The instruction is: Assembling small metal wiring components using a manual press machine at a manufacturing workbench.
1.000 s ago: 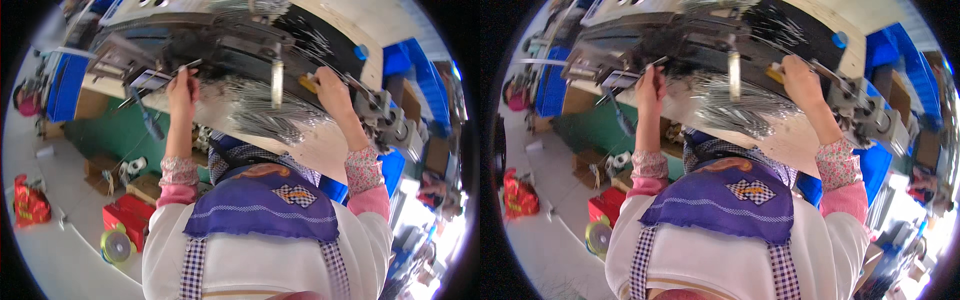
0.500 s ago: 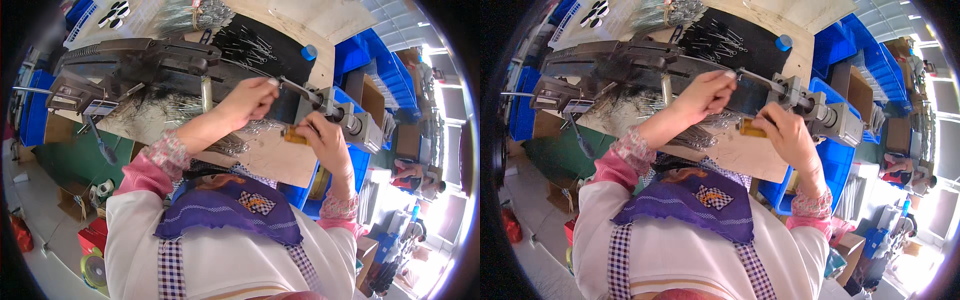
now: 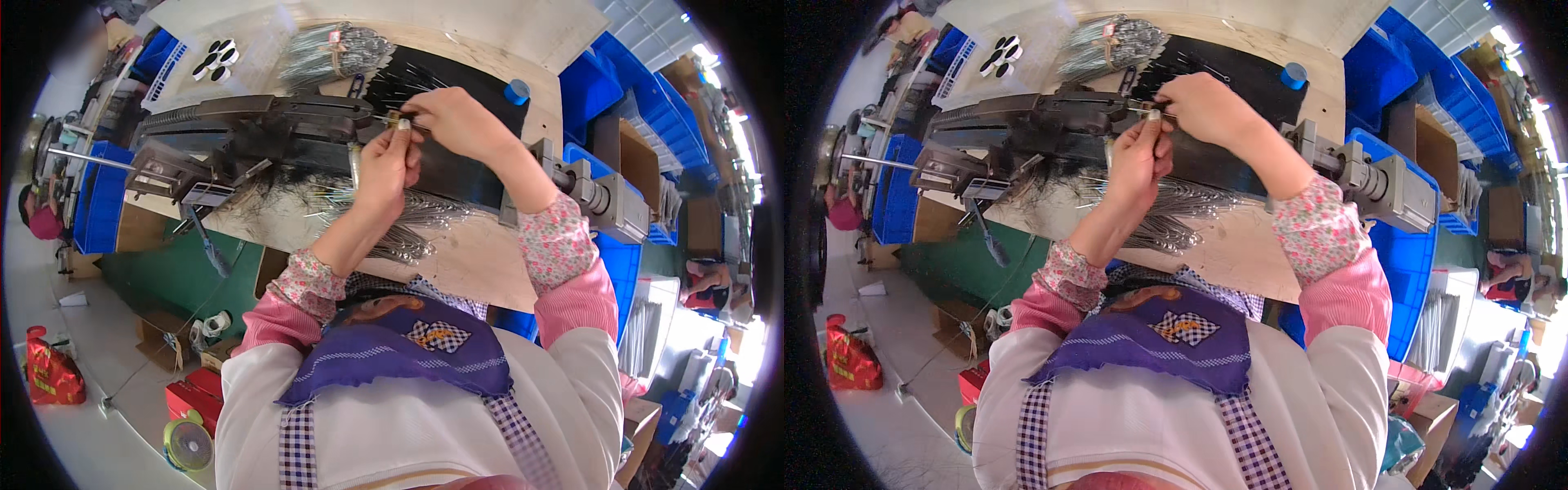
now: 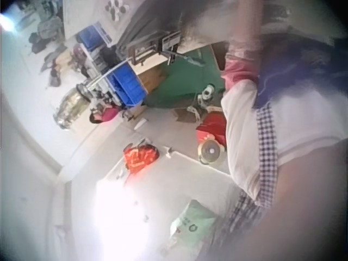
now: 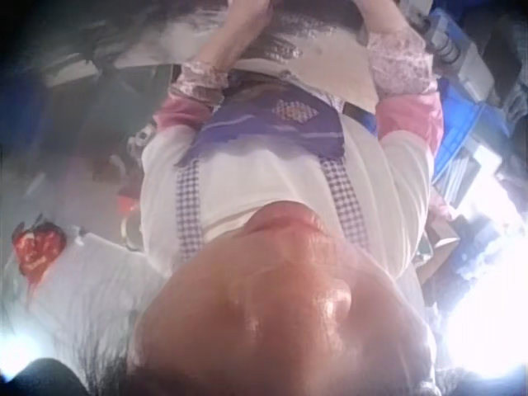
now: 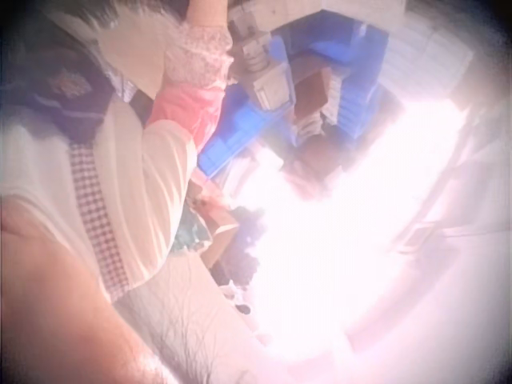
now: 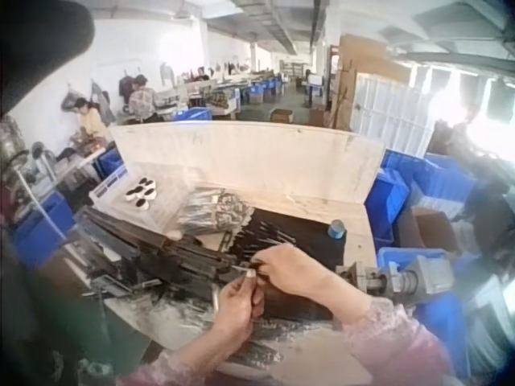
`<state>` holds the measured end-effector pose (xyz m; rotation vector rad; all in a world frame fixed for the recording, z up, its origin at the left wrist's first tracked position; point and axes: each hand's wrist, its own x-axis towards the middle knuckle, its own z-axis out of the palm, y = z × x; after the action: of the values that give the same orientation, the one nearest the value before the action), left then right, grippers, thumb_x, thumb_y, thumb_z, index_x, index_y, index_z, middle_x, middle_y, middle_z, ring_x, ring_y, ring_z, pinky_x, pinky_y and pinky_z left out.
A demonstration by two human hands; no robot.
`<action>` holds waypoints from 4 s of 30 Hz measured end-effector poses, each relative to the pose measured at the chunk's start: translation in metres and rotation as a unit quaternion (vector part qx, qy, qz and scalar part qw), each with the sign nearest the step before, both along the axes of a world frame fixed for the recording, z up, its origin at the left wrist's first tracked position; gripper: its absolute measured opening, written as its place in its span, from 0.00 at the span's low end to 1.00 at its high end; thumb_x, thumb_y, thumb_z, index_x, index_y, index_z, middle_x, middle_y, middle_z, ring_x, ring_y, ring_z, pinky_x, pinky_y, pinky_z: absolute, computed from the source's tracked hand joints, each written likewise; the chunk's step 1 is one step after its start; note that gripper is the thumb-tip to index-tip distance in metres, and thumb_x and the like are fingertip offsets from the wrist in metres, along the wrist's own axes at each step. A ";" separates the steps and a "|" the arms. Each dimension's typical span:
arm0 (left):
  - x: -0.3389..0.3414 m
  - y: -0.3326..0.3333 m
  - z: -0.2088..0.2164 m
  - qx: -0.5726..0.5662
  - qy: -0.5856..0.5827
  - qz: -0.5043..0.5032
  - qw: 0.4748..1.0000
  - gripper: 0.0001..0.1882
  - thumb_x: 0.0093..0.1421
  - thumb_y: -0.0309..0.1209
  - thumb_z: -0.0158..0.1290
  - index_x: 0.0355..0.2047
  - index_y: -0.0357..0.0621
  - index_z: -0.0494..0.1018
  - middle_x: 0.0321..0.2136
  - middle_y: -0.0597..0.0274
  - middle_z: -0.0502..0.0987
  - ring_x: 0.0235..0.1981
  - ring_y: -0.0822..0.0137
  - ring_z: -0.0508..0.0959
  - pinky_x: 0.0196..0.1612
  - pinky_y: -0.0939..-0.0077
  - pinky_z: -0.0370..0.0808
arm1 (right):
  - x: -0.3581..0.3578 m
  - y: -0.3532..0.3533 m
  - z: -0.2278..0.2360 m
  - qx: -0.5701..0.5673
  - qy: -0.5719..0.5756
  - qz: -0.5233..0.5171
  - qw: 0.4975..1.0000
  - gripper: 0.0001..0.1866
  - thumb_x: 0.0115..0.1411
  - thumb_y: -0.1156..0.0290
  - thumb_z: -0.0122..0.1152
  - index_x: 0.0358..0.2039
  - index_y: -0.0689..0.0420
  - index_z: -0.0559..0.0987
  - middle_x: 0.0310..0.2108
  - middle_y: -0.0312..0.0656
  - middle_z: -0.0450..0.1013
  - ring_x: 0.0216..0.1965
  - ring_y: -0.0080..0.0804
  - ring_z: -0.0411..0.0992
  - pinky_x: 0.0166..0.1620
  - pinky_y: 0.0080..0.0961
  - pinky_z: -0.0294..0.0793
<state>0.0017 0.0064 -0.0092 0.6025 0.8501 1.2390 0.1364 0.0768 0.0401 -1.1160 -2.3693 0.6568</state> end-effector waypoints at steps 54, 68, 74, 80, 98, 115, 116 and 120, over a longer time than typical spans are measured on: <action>-0.026 0.001 0.022 -0.018 -0.273 -0.068 0.959 0.37 0.65 0.61 0.34 0.53 0.37 0.65 0.49 0.57 0.71 0.56 0.60 0.67 0.63 0.63 0.59 | 0.000 -0.007 0.023 0.115 -0.012 -0.027 0.993 0.08 0.53 0.69 0.58 0.32 0.53 0.83 0.26 0.41 0.75 0.34 0.39 0.74 0.39 0.33 0.72; -0.029 -0.005 0.035 -0.018 -0.262 -0.018 0.965 0.30 0.67 0.57 0.33 0.33 0.39 0.66 0.39 0.57 0.71 0.53 0.58 0.67 0.63 0.59 0.56 | -0.023 -0.042 0.025 0.242 -0.161 -0.054 0.955 0.09 0.48 0.74 0.58 0.30 0.62 0.70 0.16 0.47 0.72 0.21 0.47 0.76 0.21 0.36 0.74; -0.034 0.003 0.040 -0.058 -0.279 -0.045 0.957 0.29 0.68 0.52 0.34 0.44 0.35 0.66 0.44 0.53 0.71 0.54 0.56 0.67 0.63 0.61 0.57 | -0.031 -0.043 0.024 0.287 -0.192 -0.036 0.938 0.11 0.48 0.77 0.57 0.34 0.61 0.70 0.18 0.47 0.71 0.23 0.45 0.75 0.24 0.36 0.72; -0.020 -0.006 0.012 -0.066 -0.226 0.012 0.972 0.12 0.65 0.41 0.50 0.39 0.46 0.71 0.40 0.68 0.73 0.45 0.71 0.71 0.56 0.72 0.63 | -0.005 -0.076 0.019 0.097 -0.137 -0.062 0.984 0.12 0.53 0.78 0.52 0.40 0.59 0.68 0.25 0.49 0.73 0.31 0.49 0.75 0.31 0.39 0.74; -0.325 -0.145 -0.069 0.073 0.911 0.216 0.343 0.41 0.56 0.43 0.56 0.67 0.54 0.50 0.64 0.42 0.56 0.62 0.44 0.62 0.60 0.44 0.60 | 0.039 -0.147 -0.099 -0.104 0.020 0.072 0.992 0.09 0.53 0.74 0.61 0.36 0.58 0.74 0.29 0.44 0.74 0.31 0.38 0.75 0.34 0.32 0.73; -0.092 -0.081 0.048 0.521 0.414 0.095 0.741 0.46 0.53 0.23 0.58 0.67 0.39 0.45 0.62 0.38 0.58 0.64 0.45 0.58 0.66 0.54 0.53 | 0.072 -0.173 0.029 0.033 0.061 -0.170 0.983 0.06 0.52 0.80 0.63 0.31 0.62 0.75 0.24 0.38 0.71 0.24 0.22 0.68 0.28 0.19 0.67; -0.066 -0.087 0.054 0.517 0.407 0.060 0.751 0.44 0.52 0.24 0.59 0.66 0.39 0.49 0.61 0.38 0.59 0.63 0.45 0.59 0.64 0.54 0.55 | 0.068 -0.165 0.050 0.116 0.058 -0.087 0.988 0.07 0.50 0.84 0.61 0.30 0.62 0.75 0.23 0.40 0.72 0.23 0.27 0.71 0.28 0.20 0.69; -0.031 -0.068 0.064 0.396 0.362 -0.254 0.805 0.20 0.61 0.33 0.53 0.50 0.33 0.65 0.37 0.53 0.75 0.34 0.55 0.76 0.37 0.66 0.71 | 0.038 -0.152 0.103 0.102 0.106 -0.026 0.989 0.04 0.55 0.83 0.58 0.32 0.66 0.76 0.31 0.42 0.73 0.29 0.25 0.70 0.34 0.21 0.68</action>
<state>-0.0294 -0.0620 0.0547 1.9444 0.6604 0.7991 0.1741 -0.0753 0.1431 -0.9661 -2.1629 0.4765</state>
